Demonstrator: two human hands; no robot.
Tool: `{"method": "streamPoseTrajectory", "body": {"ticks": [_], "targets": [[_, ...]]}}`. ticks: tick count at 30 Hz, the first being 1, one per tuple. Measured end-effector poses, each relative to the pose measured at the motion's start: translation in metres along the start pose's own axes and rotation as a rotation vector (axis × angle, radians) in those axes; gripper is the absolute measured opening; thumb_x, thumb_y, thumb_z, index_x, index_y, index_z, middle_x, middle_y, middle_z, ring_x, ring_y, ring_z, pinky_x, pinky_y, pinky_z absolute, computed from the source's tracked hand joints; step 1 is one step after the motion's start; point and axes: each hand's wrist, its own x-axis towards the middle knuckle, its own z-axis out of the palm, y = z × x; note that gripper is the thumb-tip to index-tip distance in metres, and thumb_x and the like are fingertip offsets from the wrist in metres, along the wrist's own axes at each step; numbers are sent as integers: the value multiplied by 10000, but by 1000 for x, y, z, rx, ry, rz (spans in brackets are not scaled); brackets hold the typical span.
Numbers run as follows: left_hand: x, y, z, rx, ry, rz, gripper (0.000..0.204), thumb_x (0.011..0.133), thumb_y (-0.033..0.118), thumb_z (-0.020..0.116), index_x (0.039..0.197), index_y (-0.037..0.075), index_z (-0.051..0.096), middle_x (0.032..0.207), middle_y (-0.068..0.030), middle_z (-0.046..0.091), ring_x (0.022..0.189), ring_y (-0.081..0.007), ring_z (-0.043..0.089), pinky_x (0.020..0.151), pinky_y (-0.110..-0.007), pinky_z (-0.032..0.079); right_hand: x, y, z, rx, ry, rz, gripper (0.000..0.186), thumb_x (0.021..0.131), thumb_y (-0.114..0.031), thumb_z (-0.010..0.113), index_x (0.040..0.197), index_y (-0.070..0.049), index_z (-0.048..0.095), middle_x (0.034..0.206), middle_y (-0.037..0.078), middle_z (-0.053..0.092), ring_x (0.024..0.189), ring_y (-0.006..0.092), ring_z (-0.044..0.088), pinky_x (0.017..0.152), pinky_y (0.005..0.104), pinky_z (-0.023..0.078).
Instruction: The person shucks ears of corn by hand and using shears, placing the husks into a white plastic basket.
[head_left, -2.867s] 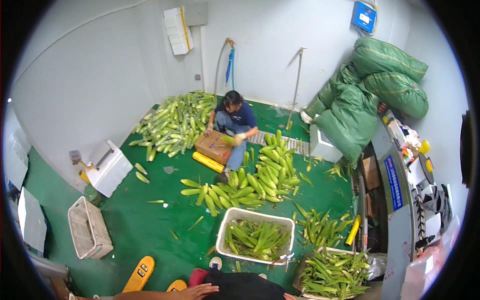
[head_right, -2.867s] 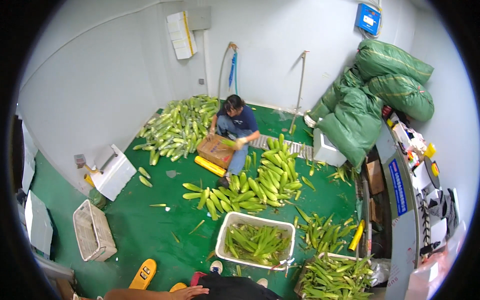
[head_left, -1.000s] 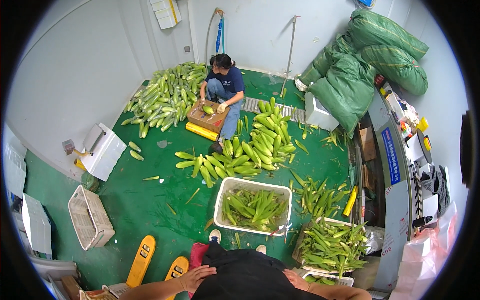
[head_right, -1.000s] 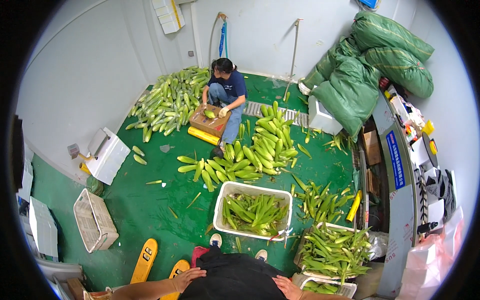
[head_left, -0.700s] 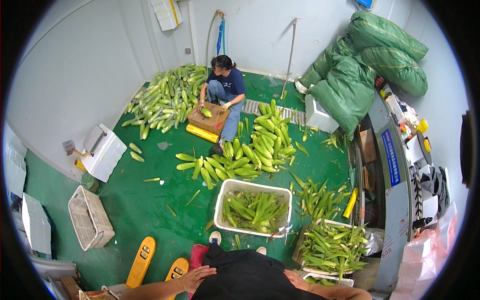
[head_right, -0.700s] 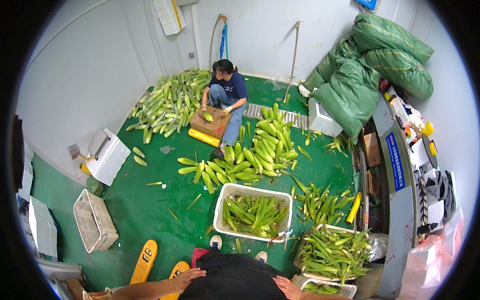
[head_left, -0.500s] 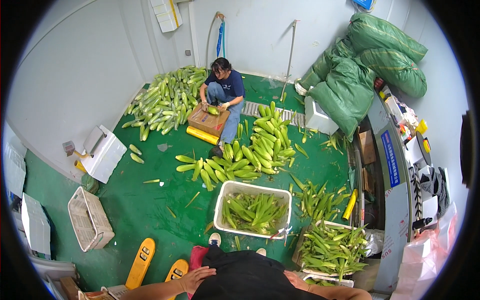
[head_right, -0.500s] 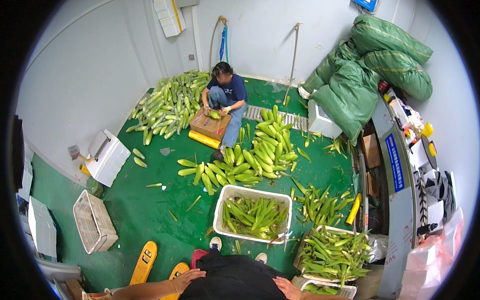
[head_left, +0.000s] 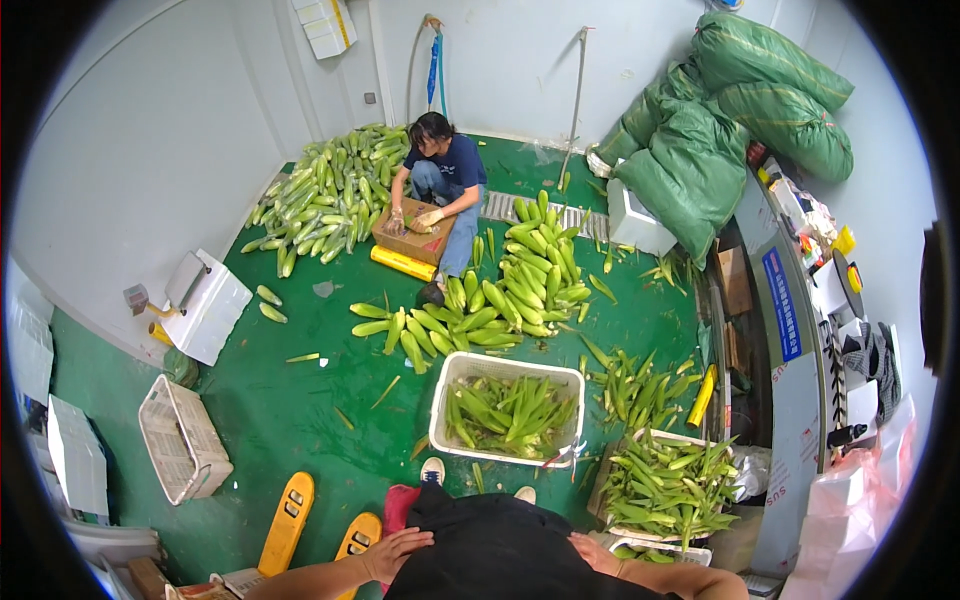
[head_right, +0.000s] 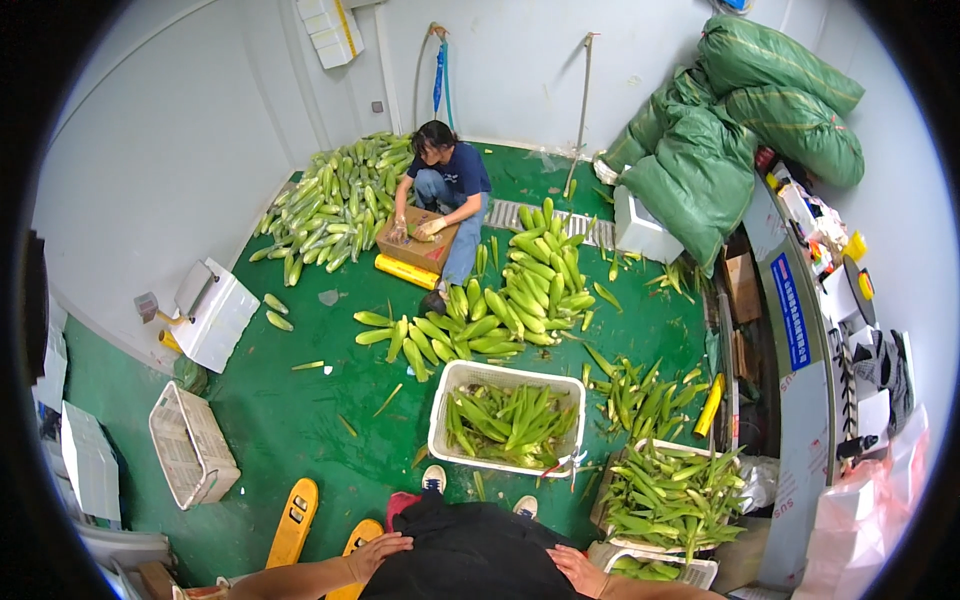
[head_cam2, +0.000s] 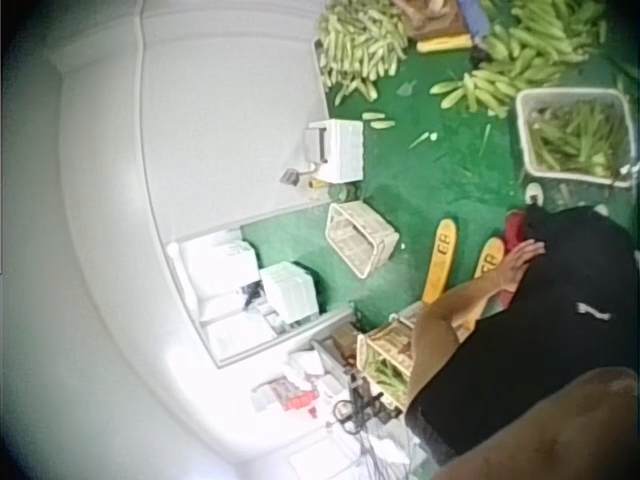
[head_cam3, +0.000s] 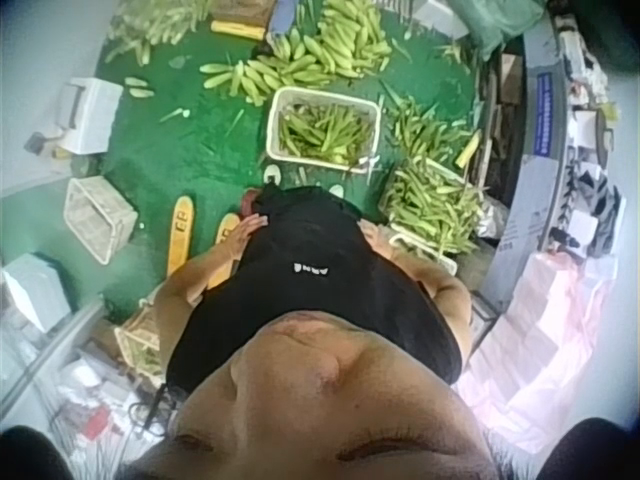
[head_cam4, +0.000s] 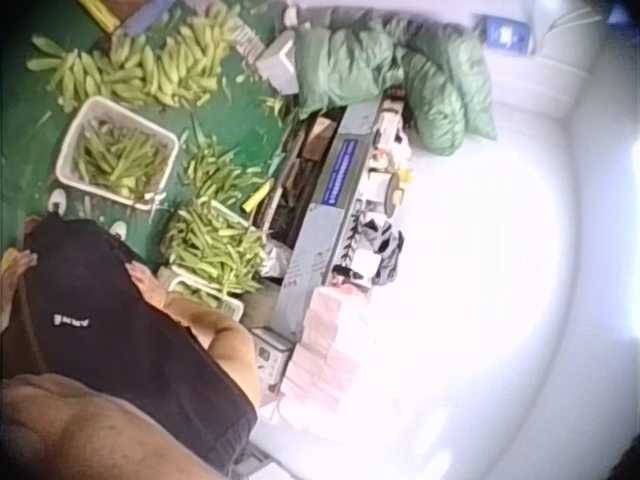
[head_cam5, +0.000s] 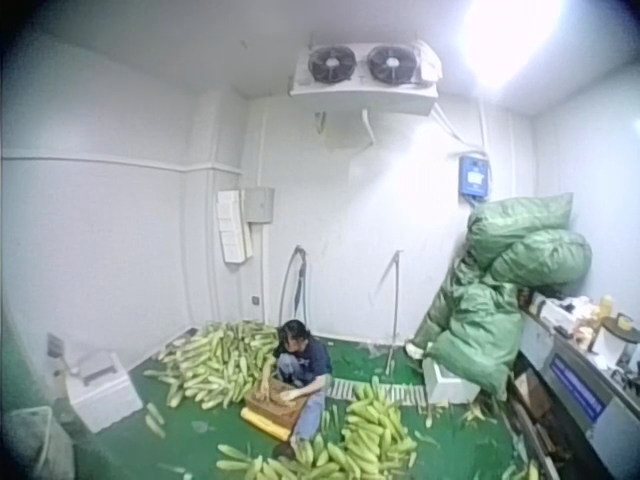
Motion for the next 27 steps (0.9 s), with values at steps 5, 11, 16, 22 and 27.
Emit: {"method": "streamPoseTrajectory", "body": {"ticks": [5,11,16,22,27], "targets": [[3,3,-5,-34,20,-29,313,786,174,573,1032,-19,586,1339,-145,476,1277,-305,438,1071,-447,348,10,-7,-3,-49,4,-12,403,870,-157,546,1244,-19,485,1241,193,537,1206,339,486,1032,465,368],[7,4,-7,-65,45,-13,316,786,180,573,1035,-16,584,1343,-142,469,1278,-301,437,1069,-445,349,2,0,4,16,38,-20,382,879,-151,516,1239,-25,504,1303,198,489,1258,343,439,1086,511,304],[1,2,-1,-67,33,-29,327,786,191,577,1043,-10,572,1344,-142,468,1282,-296,433,1073,-441,345,-2,4,7,24,53,-40,377,881,-156,518,1232,-20,506,1300,195,494,1251,343,449,1078,505,316],[-2,2,1,-50,36,-43,310,800,189,546,1031,-13,587,1350,-136,471,1289,-288,425,1085,-429,328,7,-3,0,19,36,-13,376,884,-165,508,1229,-13,507,1288,195,502,1247,346,449,1085,504,309],[0,1,1,-24,13,-43,298,803,180,533,1009,-22,605,1354,-129,474,1293,-282,421,1089,-428,323,10,-6,-6,-1,37,-21,382,886,-176,508,1232,-13,507,1289,199,501,1244,357,449,1069,507,322]]}}
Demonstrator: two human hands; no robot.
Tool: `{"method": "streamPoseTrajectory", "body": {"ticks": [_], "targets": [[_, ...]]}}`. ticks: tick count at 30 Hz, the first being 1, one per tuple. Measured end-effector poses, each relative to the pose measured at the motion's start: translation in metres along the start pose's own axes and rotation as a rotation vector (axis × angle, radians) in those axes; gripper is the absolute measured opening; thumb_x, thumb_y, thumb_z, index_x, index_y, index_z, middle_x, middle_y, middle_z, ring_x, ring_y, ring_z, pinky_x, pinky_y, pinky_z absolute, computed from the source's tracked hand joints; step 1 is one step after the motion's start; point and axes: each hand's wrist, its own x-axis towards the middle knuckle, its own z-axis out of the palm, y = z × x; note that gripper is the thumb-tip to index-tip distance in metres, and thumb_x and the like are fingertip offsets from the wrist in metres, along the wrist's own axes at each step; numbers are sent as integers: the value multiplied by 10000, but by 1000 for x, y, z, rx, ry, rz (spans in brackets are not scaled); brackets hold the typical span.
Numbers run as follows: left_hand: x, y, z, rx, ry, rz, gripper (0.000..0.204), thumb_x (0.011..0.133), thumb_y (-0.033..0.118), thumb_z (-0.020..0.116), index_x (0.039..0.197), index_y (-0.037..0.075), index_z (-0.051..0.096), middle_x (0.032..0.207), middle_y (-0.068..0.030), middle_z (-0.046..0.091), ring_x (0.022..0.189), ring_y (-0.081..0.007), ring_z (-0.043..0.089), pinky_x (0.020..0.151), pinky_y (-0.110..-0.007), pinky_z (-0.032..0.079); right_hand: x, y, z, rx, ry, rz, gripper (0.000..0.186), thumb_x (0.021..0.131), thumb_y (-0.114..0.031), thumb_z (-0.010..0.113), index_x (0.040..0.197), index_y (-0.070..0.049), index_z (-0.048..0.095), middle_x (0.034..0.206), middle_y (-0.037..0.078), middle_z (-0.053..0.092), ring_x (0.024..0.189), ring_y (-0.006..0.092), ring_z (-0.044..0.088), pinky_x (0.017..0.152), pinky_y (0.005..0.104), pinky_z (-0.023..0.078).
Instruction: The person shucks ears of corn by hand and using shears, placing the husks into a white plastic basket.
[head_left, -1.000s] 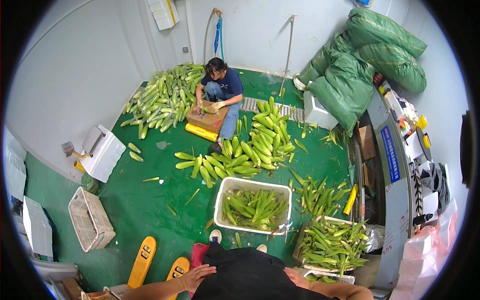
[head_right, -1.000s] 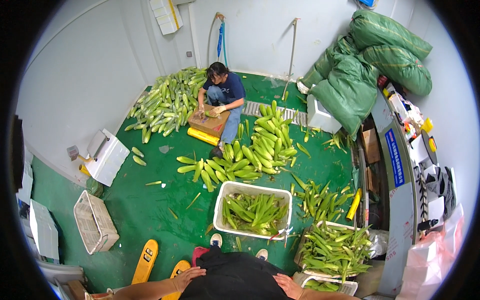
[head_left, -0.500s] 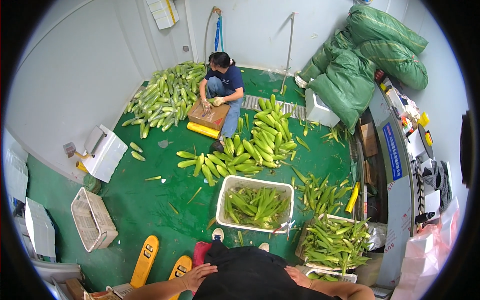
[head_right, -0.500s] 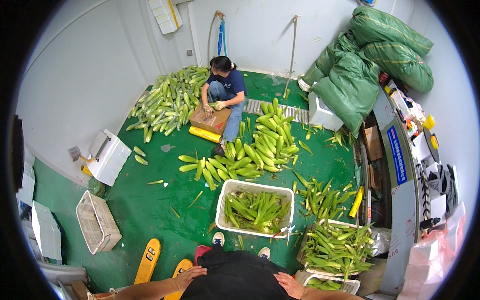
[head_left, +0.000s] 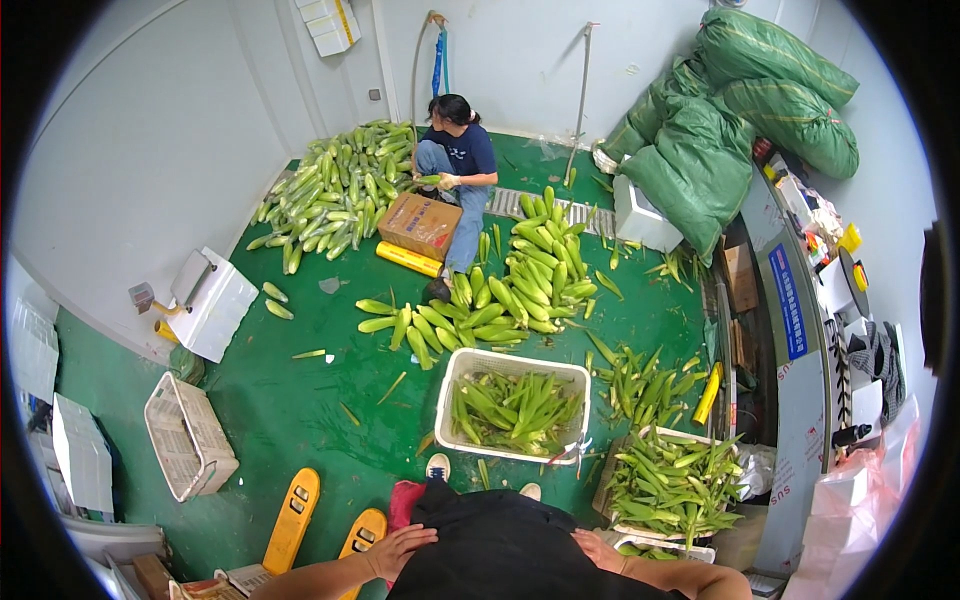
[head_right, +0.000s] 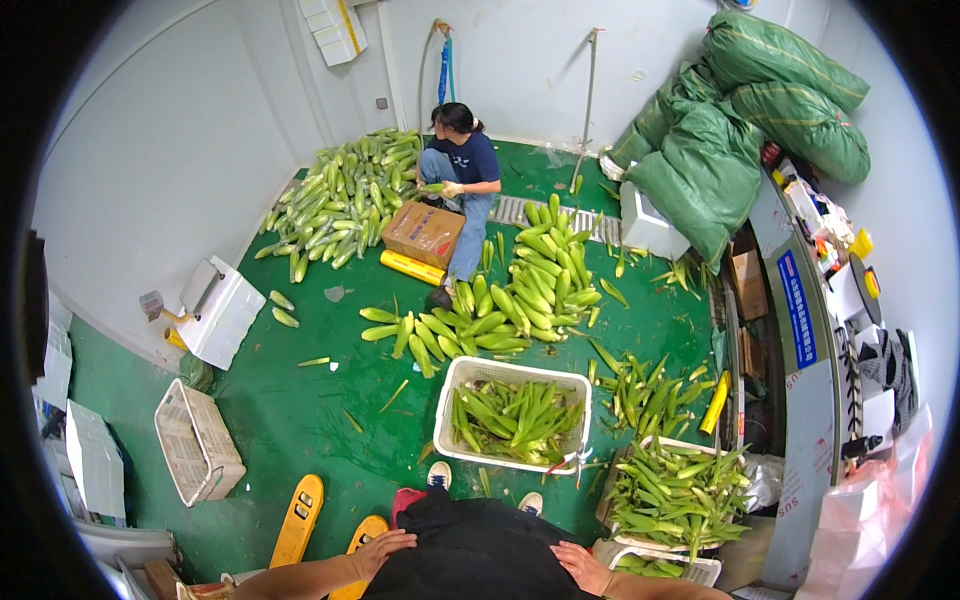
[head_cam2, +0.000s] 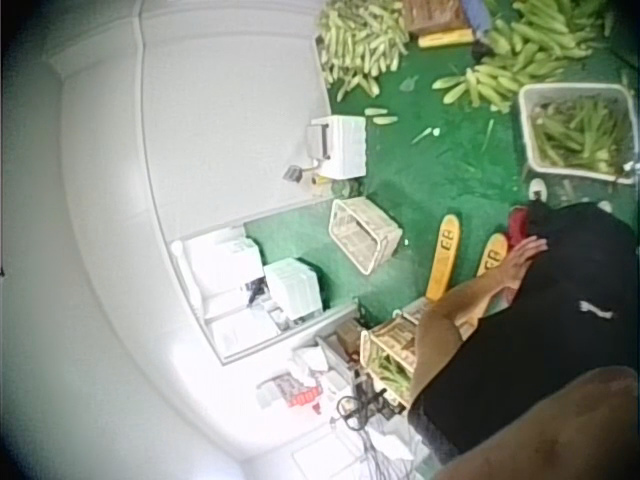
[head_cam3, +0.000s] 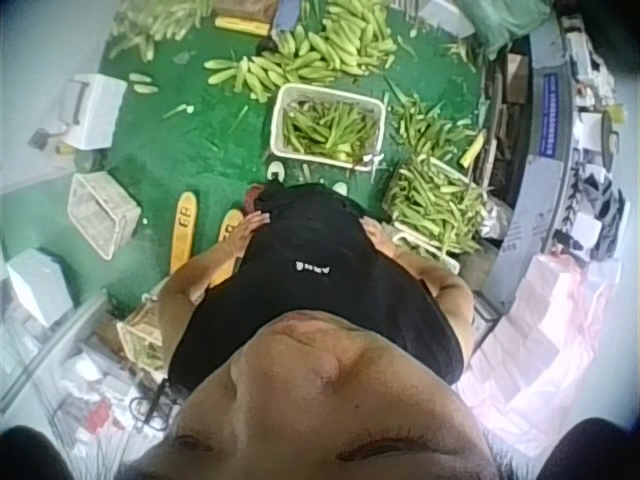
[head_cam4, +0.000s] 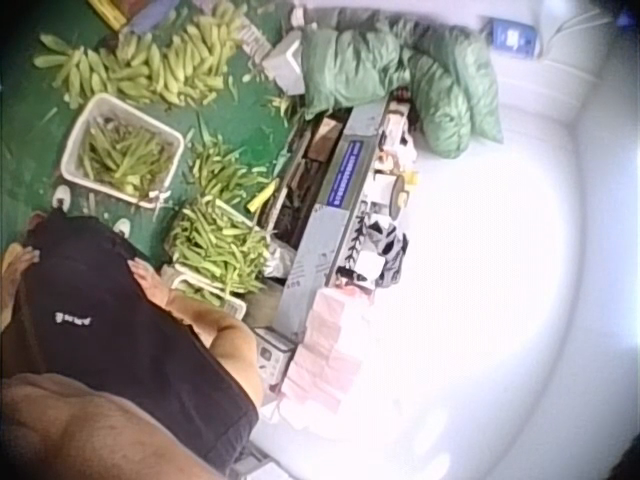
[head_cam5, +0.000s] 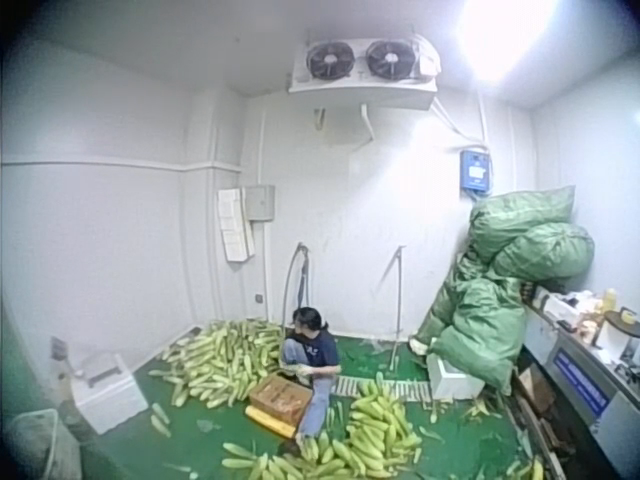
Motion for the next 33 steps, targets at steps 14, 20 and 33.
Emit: {"method": "streamPoseTrajectory", "body": {"ticks": [14,20,33], "targets": [[4,2,-1,-66,44,-50,334,824,112,542,1124,-26,586,1352,-109,473,1278,-255,439,1082,-419,346,4,0,-3,4,-4,24,361,894,-192,491,1204,-9,518,1269,218,508,1207,378,472,1046,513,342],[1,-2,2,-6,27,8,330,818,127,552,1110,-27,566,1357,-116,463,1285,-269,429,1083,-427,344,-5,11,7,17,23,18,358,896,-195,488,1199,-8,519,1269,216,511,1211,374,471,1052,517,335],[0,-5,2,-20,27,35,282,798,168,568,1012,-16,578,1355,-145,462,1291,-296,422,1087,-444,331,-8,15,2,37,-75,42,356,898,-187,483,1204,-8,514,1270,203,514,1219,358,470,1056,523,332]]}}
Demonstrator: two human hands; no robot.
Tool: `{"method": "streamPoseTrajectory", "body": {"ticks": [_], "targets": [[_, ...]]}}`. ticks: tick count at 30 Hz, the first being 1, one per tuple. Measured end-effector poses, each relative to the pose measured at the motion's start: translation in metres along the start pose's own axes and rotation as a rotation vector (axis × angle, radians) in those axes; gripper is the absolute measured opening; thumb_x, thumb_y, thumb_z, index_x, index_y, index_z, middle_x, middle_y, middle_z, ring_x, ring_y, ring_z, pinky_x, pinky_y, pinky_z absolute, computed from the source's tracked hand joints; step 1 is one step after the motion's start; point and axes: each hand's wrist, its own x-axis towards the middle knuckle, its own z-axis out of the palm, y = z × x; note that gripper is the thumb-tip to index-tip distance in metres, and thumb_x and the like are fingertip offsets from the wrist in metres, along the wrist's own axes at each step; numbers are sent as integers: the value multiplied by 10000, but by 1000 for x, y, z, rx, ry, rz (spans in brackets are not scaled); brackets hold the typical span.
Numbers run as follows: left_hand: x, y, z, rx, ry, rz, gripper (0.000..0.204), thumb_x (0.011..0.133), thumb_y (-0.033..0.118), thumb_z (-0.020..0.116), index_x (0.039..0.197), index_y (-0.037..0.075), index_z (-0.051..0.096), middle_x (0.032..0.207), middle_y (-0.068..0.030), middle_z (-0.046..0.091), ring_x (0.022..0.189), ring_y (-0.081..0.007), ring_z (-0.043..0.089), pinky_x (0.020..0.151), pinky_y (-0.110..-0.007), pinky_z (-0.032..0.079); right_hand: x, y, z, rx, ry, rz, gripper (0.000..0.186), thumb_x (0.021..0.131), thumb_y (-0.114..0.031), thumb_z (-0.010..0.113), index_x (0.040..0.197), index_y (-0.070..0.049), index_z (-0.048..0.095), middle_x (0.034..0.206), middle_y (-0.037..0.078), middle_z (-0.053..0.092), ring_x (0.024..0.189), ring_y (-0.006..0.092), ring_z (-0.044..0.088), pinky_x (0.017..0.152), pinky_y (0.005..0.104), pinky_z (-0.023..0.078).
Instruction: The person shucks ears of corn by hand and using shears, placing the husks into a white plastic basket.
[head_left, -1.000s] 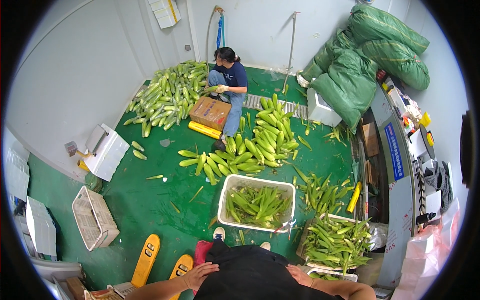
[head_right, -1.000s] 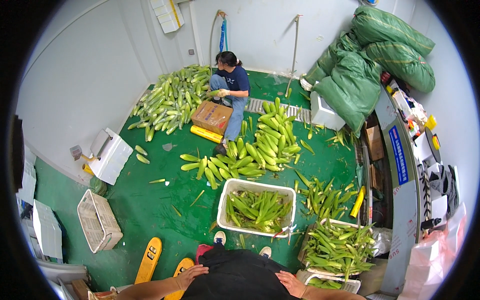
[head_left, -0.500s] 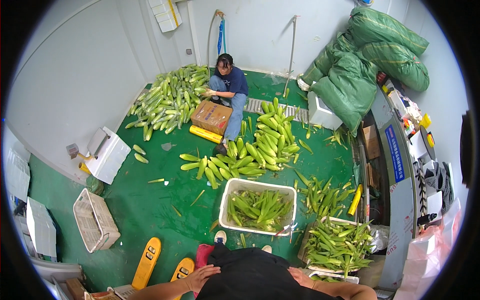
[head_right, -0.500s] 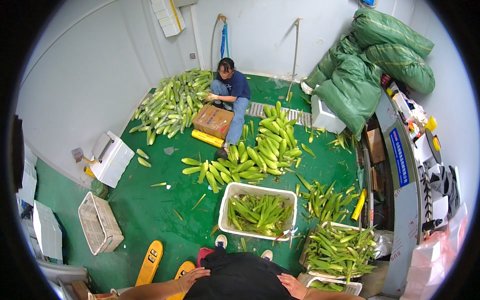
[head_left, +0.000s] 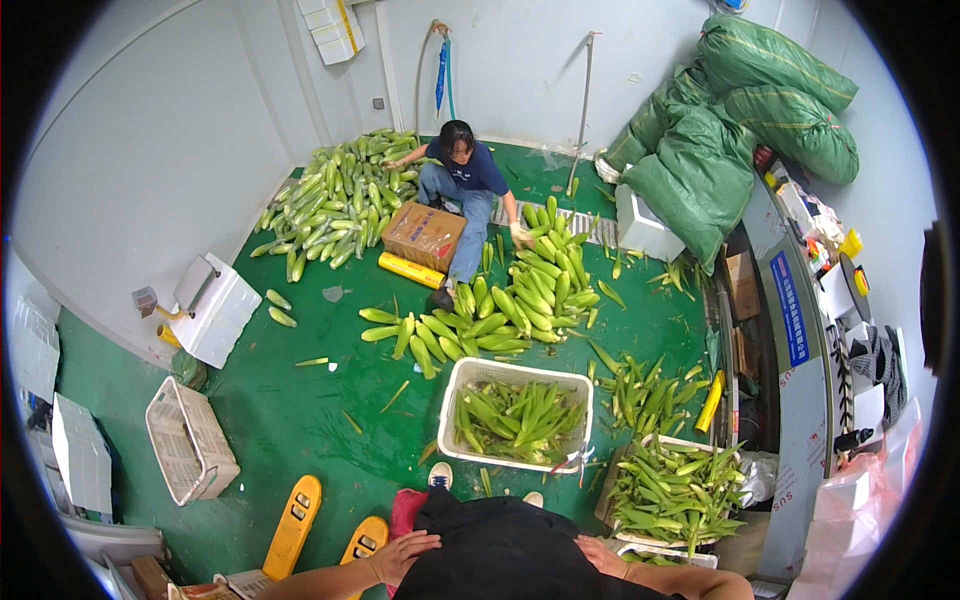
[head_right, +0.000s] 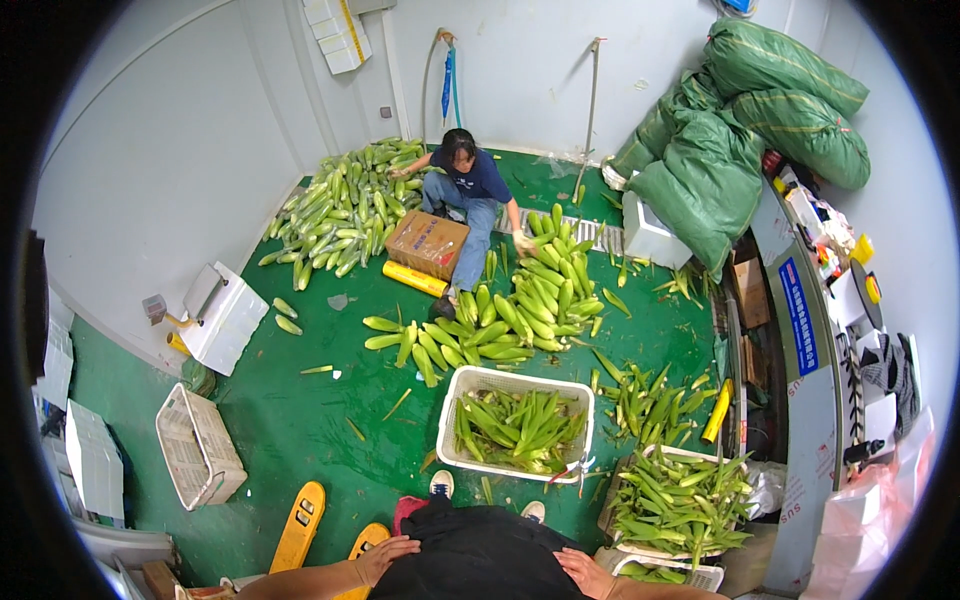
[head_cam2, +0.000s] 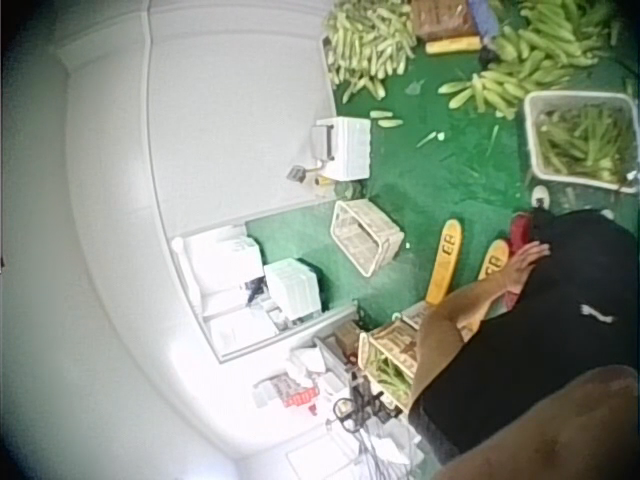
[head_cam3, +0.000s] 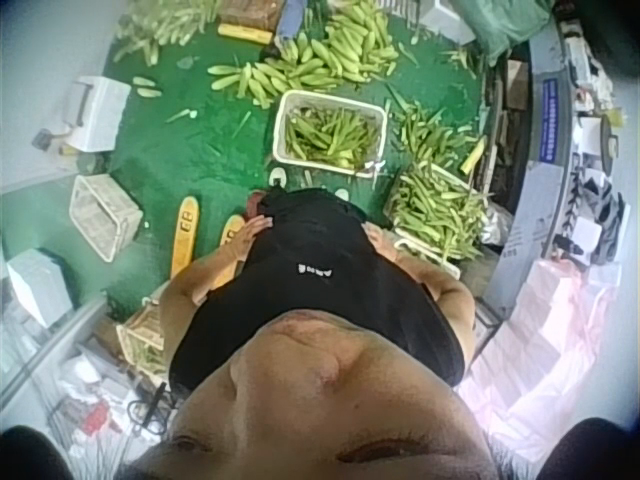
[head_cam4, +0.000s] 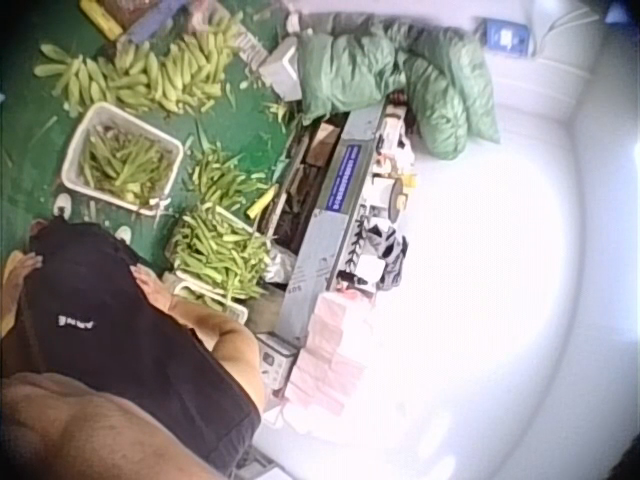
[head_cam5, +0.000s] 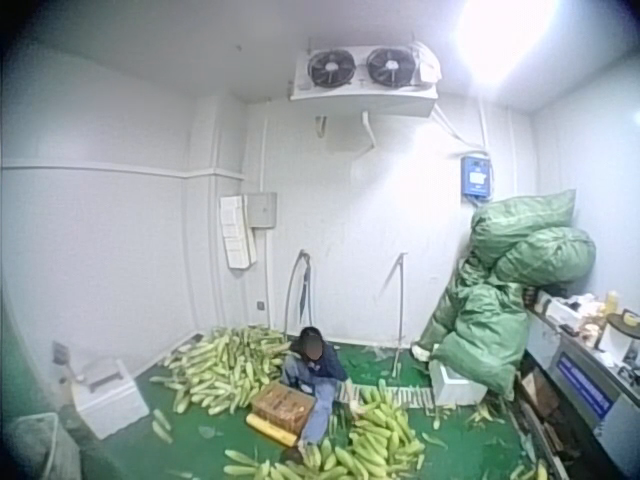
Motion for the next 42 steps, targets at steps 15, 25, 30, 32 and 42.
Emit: {"method": "streamPoseTrajectory", "body": {"ticks": [15,25,30,32,42], "targets": [[0,1,0,-18,1,-11,395,757,242,589,1037,-37,582,1346,-158,477,1294,-302,420,1087,-447,324,1,-2,1,-8,7,8,340,907,-185,486,1213,-39,503,1298,189,496,1238,350,453,1064,529,321],[1,3,-2,-56,19,-23,383,769,248,585,1034,-27,575,1335,-150,487,1287,-298,430,1090,-445,321,-3,2,11,-1,80,-7,341,910,-192,476,1207,-28,515,1292,177,507,1239,336,456,1074,517,314],[2,4,-3,-23,26,-5,340,766,225,589,997,-24,570,1329,-163,484,1273,-309,443,1078,-451,337,-2,-2,6,1,67,5,340,906,-193,482,1203,-31,520,1288,175,510,1236,339,456,1071,516,314],[3,3,-1,-38,71,23,314,760,207,596,974,-21,567,1317,-169,489,1263,-319,452,1065,-455,356,0,-5,5,2,73,21,340,905,-194,484,1202,-33,522,1286,175,511,1235,340,457,1070,516,314],[1,6,-3,-14,-11,-30,301,766,176,560,976,-37,596,1322,-162,488,1283,-302,429,1086,-443,329,23,-34,-22,-141,21,-106,380,837,-59,545,1188,-6,408,1275,208,445,1211,380,473,1026,530,371]]}}
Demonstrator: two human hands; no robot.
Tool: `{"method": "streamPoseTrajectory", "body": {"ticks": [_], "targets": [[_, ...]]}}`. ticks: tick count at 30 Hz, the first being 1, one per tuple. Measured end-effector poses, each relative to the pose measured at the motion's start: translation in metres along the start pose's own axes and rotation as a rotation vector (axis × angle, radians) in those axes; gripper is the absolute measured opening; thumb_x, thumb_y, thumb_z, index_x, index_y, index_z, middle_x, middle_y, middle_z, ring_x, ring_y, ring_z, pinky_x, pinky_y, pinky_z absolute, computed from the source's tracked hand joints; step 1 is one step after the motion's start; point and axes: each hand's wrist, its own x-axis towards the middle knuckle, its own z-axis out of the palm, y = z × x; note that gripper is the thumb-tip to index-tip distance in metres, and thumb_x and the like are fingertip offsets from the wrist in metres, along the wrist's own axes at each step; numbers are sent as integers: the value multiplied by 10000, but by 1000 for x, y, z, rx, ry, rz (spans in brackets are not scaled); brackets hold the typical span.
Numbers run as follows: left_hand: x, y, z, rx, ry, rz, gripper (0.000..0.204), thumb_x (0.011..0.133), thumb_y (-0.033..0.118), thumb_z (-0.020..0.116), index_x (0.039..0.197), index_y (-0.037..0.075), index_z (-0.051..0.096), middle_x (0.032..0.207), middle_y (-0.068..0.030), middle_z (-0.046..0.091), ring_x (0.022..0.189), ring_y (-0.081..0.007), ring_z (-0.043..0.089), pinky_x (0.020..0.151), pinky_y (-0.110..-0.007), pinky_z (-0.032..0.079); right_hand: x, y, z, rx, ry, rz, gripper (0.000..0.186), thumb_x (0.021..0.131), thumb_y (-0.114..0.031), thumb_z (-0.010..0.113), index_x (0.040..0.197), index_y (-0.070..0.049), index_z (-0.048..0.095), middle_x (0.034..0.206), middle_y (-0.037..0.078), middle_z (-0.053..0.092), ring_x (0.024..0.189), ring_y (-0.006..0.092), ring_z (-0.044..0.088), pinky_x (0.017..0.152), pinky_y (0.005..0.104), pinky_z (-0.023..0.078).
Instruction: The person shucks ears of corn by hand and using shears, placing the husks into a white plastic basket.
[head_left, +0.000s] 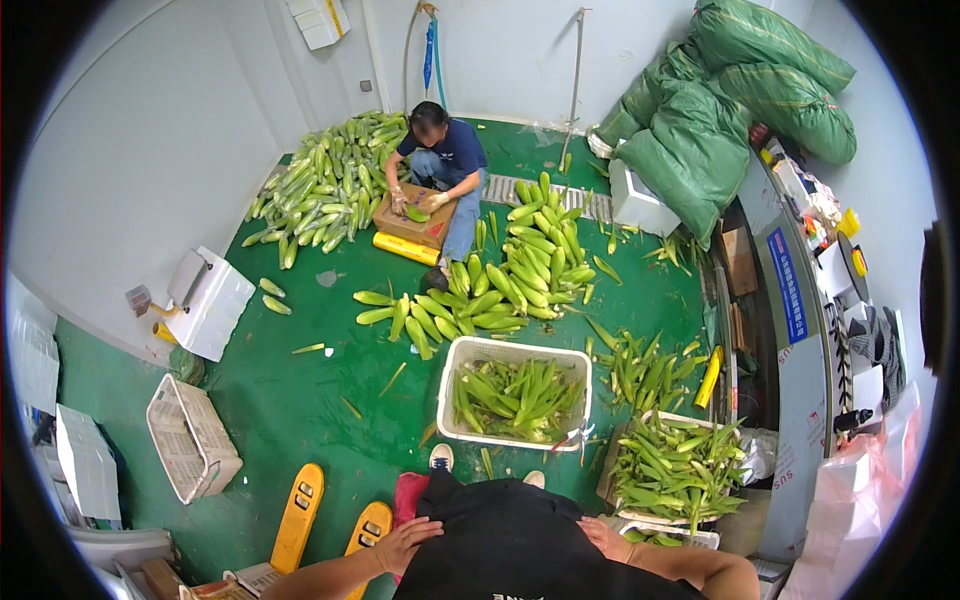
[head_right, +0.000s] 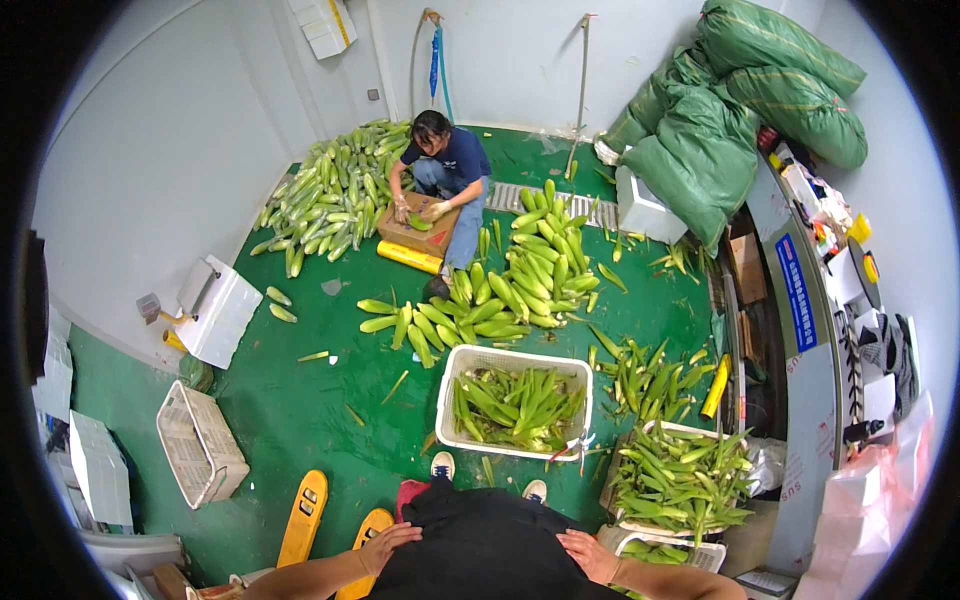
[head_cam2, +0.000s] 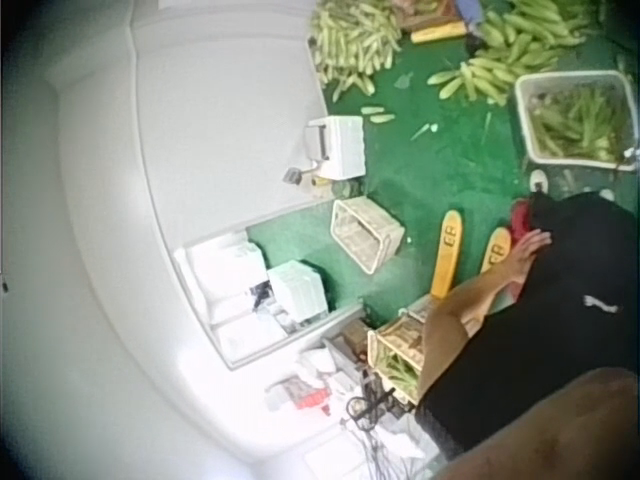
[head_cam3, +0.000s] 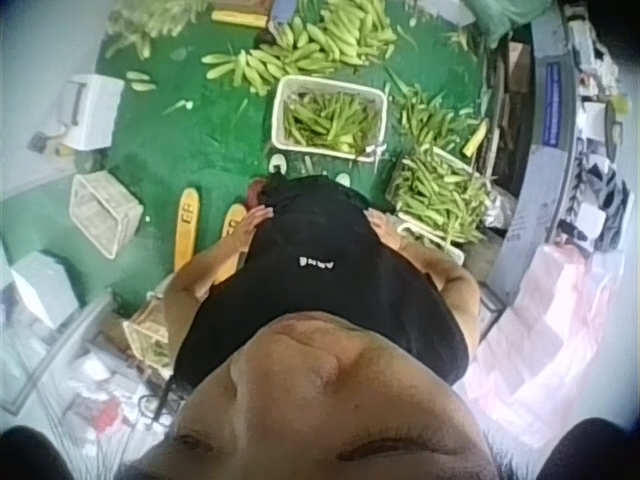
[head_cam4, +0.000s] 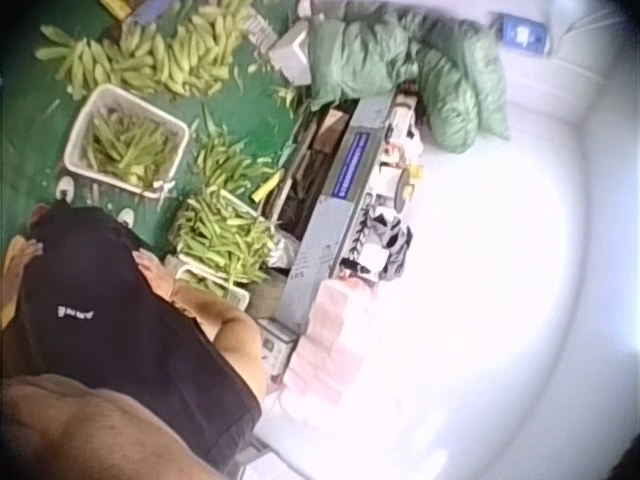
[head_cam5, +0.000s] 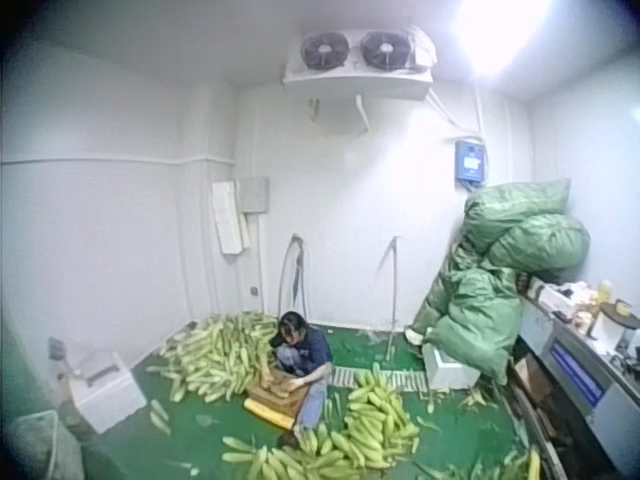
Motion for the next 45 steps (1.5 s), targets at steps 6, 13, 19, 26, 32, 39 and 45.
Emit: {"method": "streamPoseTrajectory", "body": {"ticks": [6,13,19,26,32,39,45], "targets": [[4,3,-3,-44,16,-11,349,769,188,549,1029,-38,599,1339,-141,483,1296,-284,415,1102,-427,308,-4,1,3,16,-11,10,378,832,-34,547,1185,-12,414,1278,203,448,1216,372,473,1034,523,369],[2,-2,1,-131,89,24,296,795,149,545,1040,-16,569,1329,-149,483,1276,-304,437,1092,-442,325,-7,5,7,10,-26,24,401,823,-50,560,1195,-6,418,1293,197,439,1240,363,453,1050,521,354],[5,-2,-1,-107,114,76,268,790,162,567,1002,-1,554,1313,-168,484,1255,-325,456,1067,-464,354,-9,4,11,102,38,98,375,884,-214,519,1210,-29,520,1284,199,505,1218,364,465,1062,516,325],[6,0,-3,-69,105,66,313,769,181,609,1025,11,550,1322,-154,469,1260,-324,452,1067,-467,353,-4,0,8,112,70,85,371,874,-216,529,1191,-23,536,1264,197,519,1212,373,467,1059,522,323],[1,-5,0,-84,127,99,305,768,177,612,1016,9,554,1323,-146,470,1260,-320,452,1063,-469,358,-3,3,12,132,86,78,371,871,-218,532,1191,-29,542,1264,187,525,1222,365,462,1066,519,314],[7,-4,0,-54,86,63,251,779,136,582,988,-3,573,1310,-142,491,1257,-313,455,1063,-460,364,-11,11,9,-11,0,4,452,817,-76,580,1229,-19,406,1301,200,432,1238,368,457,1037,536,360],[17,2,-3,-49,110,22,311,786,108,579,1063,-35,586,1315,-131,491,1261,-296,454,1064,-451,367,11,7,-17,17,25,-11,407,823,-77,565,1205,-14,437,1303,194,440,1223,369,469,1036,534,366]]}}
